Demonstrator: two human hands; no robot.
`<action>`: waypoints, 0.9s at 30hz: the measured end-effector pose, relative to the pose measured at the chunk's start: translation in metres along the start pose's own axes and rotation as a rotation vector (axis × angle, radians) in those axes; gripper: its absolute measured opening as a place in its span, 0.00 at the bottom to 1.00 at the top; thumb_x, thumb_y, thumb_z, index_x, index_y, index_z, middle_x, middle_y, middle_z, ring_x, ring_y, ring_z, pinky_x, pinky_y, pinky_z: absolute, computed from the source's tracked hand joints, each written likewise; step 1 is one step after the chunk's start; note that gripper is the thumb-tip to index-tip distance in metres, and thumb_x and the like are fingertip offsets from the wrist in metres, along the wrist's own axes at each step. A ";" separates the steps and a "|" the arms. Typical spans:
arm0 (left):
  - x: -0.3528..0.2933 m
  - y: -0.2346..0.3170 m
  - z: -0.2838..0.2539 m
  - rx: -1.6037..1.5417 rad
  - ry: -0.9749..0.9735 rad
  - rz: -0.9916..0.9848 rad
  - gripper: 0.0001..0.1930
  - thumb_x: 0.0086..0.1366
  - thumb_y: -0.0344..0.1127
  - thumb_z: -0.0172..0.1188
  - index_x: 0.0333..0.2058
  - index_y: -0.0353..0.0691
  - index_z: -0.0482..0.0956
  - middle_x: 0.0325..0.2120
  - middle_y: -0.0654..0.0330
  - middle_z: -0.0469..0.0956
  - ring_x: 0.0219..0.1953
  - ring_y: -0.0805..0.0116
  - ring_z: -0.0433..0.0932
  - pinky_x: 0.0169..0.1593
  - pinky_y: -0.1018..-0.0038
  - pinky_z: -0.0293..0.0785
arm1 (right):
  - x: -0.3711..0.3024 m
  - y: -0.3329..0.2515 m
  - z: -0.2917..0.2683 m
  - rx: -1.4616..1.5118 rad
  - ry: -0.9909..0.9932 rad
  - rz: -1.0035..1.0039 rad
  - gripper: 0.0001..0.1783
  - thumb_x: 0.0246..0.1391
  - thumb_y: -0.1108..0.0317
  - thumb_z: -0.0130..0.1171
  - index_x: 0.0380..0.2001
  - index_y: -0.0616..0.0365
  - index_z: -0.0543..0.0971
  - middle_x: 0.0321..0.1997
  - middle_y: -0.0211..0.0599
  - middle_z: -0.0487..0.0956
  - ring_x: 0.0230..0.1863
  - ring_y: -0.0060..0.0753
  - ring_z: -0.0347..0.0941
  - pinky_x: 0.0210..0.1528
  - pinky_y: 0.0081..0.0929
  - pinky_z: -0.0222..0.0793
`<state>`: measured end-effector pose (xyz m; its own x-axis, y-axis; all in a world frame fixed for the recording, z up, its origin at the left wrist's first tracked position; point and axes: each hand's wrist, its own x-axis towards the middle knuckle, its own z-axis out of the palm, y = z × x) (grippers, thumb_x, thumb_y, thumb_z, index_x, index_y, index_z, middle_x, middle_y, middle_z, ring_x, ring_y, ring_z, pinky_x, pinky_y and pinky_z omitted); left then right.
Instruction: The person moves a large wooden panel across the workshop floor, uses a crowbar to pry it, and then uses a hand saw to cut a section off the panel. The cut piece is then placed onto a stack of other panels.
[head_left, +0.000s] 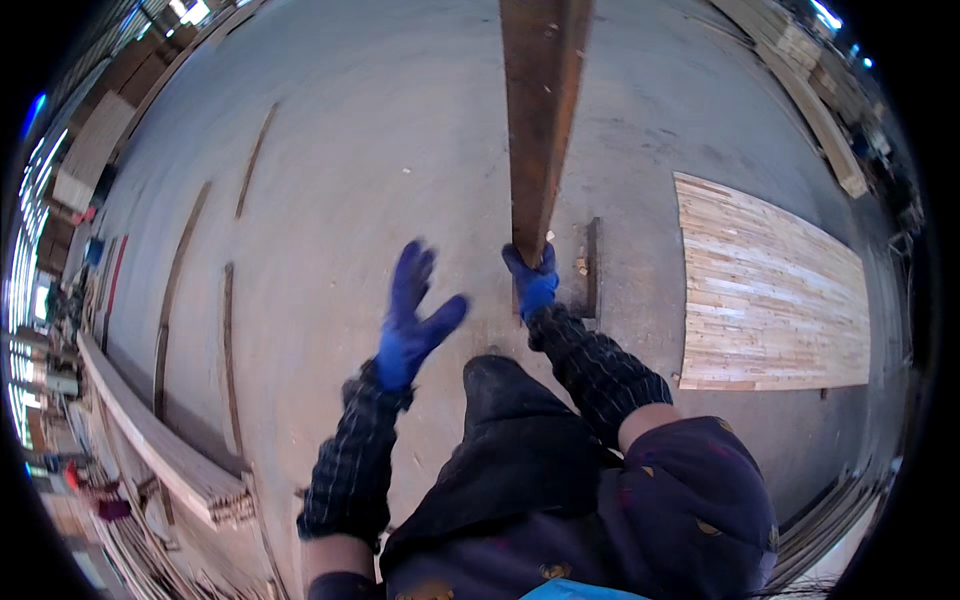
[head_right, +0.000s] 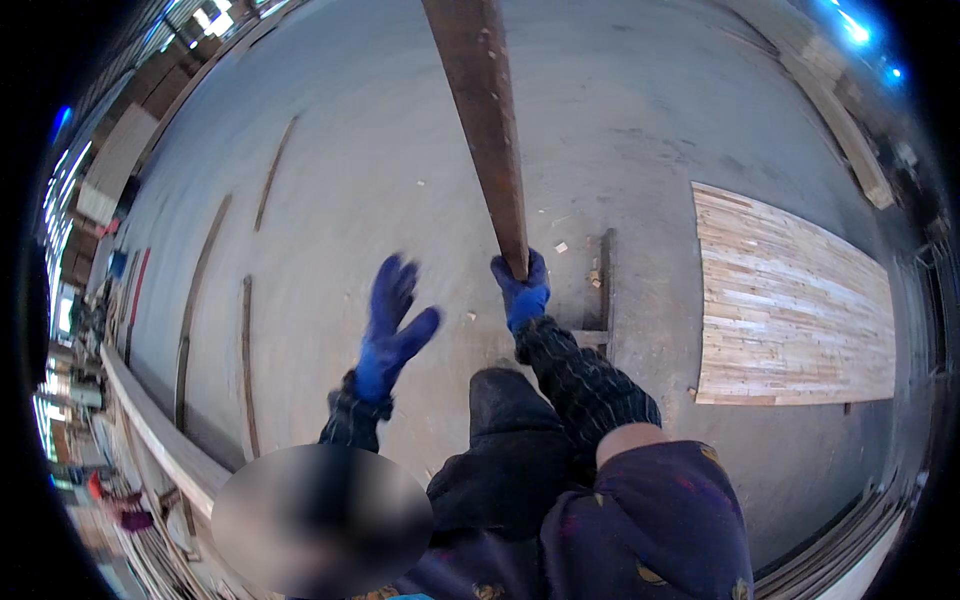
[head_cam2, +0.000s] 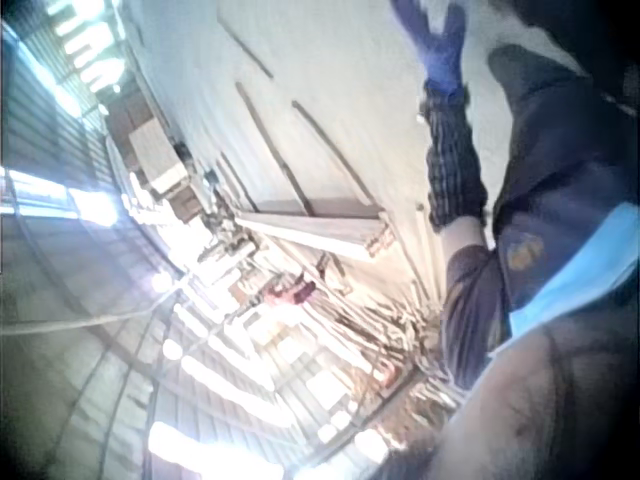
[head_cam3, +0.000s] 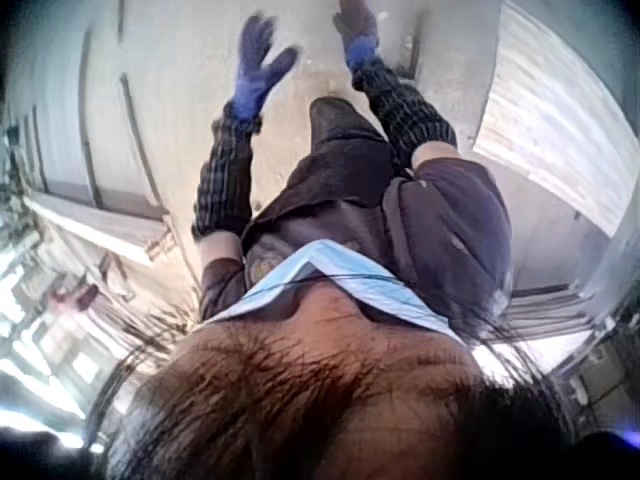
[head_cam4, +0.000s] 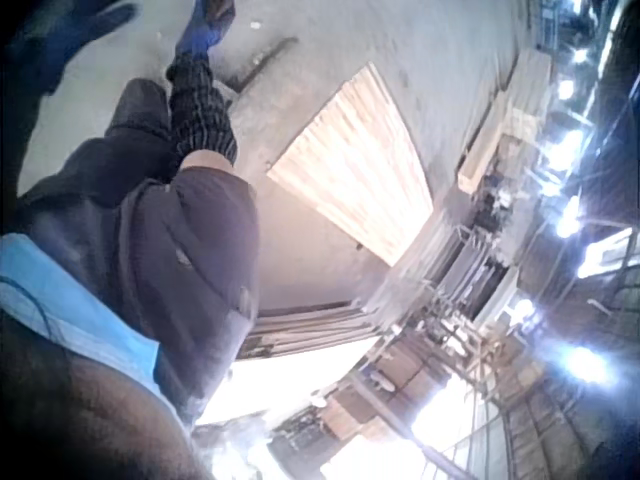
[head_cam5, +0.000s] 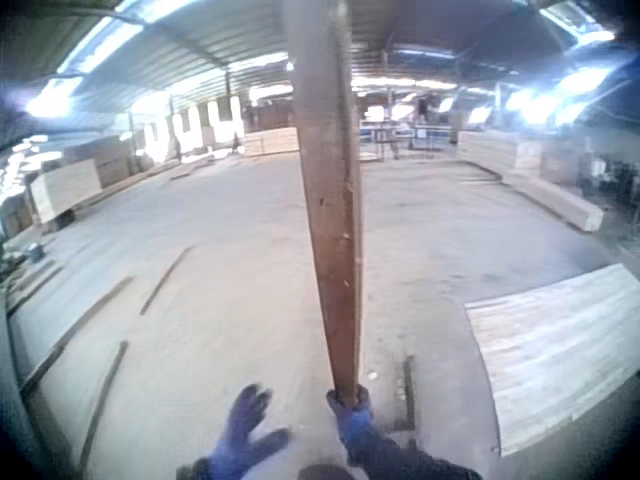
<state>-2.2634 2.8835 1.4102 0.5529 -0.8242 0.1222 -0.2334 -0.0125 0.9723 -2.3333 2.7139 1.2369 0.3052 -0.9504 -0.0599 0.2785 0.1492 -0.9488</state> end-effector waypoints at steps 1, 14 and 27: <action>0.039 -0.001 0.005 0.043 -0.081 0.070 0.47 0.49 0.38 0.67 0.61 0.41 0.44 0.59 0.52 0.52 0.61 0.61 0.52 0.61 0.64 0.50 | 0.001 0.001 0.006 0.018 -0.018 0.042 0.22 0.43 0.69 0.64 0.43 0.61 0.70 0.35 0.30 0.73 0.34 0.21 0.66 0.38 0.21 0.65; 0.242 -0.113 0.095 -0.394 -1.140 0.107 0.16 0.54 0.38 0.61 0.41 0.39 0.75 0.35 0.55 0.75 0.38 0.63 0.75 0.43 0.69 0.71 | 0.021 0.044 -0.030 -0.139 0.220 0.166 0.24 0.54 0.57 0.54 0.49 0.60 0.66 0.49 0.34 0.68 0.48 0.23 0.61 0.53 0.22 0.57; 0.240 -0.101 0.097 -0.446 -1.338 0.353 0.09 0.42 0.37 0.63 0.23 0.44 0.75 0.21 0.55 0.75 0.28 0.52 0.74 0.31 0.61 0.68 | -0.054 0.136 0.051 0.223 0.927 0.216 0.25 0.52 0.59 0.56 0.50 0.58 0.64 0.48 0.34 0.67 0.47 0.25 0.62 0.51 0.23 0.59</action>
<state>-2.1847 2.6321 1.3218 -0.6827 -0.6505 0.3328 0.2047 0.2669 0.9417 -2.2658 2.7998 1.1267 -0.4403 -0.7201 -0.5362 0.4955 0.3031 -0.8140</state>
